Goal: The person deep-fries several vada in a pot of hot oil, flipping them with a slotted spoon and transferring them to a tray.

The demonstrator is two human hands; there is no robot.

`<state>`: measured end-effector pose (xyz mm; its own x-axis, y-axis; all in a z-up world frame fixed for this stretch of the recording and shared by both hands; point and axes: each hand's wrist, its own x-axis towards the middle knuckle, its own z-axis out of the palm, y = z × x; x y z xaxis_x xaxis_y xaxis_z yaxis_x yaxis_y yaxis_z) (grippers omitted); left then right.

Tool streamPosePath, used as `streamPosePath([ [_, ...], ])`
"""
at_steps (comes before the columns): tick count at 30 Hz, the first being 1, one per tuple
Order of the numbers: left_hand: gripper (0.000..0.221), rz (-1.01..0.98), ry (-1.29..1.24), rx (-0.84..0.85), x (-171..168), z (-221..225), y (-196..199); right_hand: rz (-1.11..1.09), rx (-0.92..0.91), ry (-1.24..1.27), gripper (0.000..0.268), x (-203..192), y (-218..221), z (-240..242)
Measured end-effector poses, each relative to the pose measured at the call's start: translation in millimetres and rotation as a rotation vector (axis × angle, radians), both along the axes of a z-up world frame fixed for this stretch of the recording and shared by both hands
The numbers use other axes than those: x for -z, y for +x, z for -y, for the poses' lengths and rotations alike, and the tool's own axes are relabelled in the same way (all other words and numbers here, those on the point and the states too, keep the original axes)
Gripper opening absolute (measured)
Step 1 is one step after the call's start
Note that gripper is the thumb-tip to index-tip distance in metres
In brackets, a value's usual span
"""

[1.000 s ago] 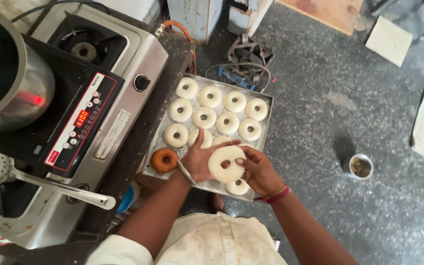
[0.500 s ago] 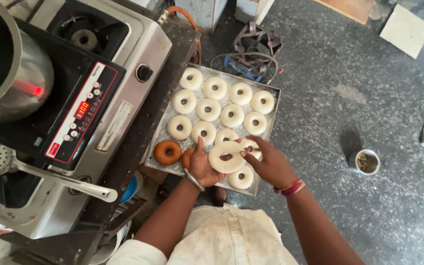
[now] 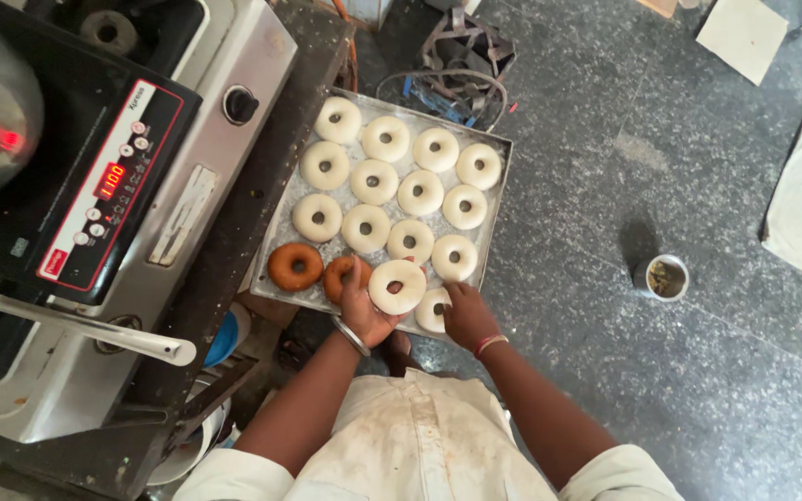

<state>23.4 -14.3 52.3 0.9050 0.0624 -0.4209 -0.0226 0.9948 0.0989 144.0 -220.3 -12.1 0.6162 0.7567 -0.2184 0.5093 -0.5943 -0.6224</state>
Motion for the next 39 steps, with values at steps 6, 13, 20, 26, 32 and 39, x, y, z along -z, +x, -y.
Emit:
streamPosePath([
  [6,0.099,-0.082,0.043,-0.027,23,4,-8,0.093,0.035,0.008,0.05,3,-11,-14],
  [13,0.101,-0.043,0.081,-0.007,18,5,-13,-0.005,0.128,-0.084,0.034,10,-7,-19],
  [20,0.098,-0.064,0.081,0.006,12,5,-17,-0.203,0.114,-0.081,0.04,0,0,-24],
  [26,0.101,-0.09,0.098,0.027,2,2,-19,-0.347,0.203,-0.096,0.046,11,2,-26],
  [32,0.099,-0.061,0.103,-0.001,-4,-2,-23,-0.261,0.01,-0.105,0.041,5,3,-28],
  [39,0.085,-0.027,0.071,-0.034,5,-3,-33,-0.322,0.0,-0.098,0.042,-7,8,-26],
])
